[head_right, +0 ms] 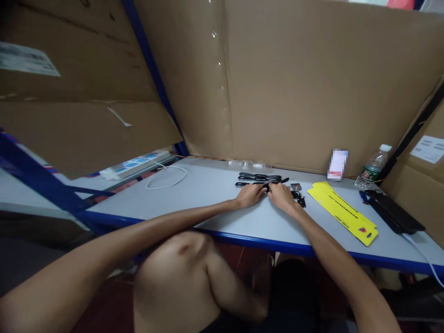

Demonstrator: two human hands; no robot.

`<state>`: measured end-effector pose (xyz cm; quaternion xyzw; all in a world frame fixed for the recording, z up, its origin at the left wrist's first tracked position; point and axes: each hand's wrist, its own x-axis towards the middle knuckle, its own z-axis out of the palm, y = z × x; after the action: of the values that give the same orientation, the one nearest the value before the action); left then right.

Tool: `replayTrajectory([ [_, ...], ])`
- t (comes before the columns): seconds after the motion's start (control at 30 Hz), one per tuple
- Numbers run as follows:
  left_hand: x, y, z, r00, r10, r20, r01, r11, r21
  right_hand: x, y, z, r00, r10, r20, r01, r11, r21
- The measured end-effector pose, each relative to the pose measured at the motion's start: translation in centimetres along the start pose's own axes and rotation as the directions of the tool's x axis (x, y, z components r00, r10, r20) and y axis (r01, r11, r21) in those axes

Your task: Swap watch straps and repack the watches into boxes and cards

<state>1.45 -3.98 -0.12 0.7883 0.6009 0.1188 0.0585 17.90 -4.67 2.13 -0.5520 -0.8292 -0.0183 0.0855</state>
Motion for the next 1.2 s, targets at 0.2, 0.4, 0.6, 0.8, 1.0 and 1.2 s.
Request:
replayTrajectory([
  [0.2,0.2,0.4,0.3,0.998,-0.057,-0.007,0.057,0.998,0.038,-0.1,1.4,-0.3,1.000,0.027,0.004,-0.027,0.998,0.052],
  [0.4,-0.1,0.6,0.2,0.998,-0.055,-0.022,0.056,0.998,0.032,0.1,1.1,-0.1,0.990,0.138,-0.005,-0.135,0.975,0.175],
  [0.6,-0.3,0.6,0.1,0.998,-0.059,-0.019,0.060,0.996,0.070,0.8,0.4,0.3,0.972,0.232,0.018,-0.230,0.946,0.230],
  [0.8,-0.2,0.8,0.1,0.997,-0.076,-0.021,0.077,0.995,0.068,1.0,0.7,0.8,0.986,0.168,-0.010,-0.159,0.949,0.271],
  [1.0,0.4,0.5,0.0,0.992,-0.125,0.000,0.125,0.992,0.023,0.5,1.5,1.1,0.981,0.032,-0.192,0.028,0.953,0.303],
  [1.2,0.5,0.6,-0.3,0.994,-0.112,0.015,0.112,0.994,0.006,0.6,2.1,0.8,0.980,-0.077,-0.185,0.123,0.959,0.254],
])
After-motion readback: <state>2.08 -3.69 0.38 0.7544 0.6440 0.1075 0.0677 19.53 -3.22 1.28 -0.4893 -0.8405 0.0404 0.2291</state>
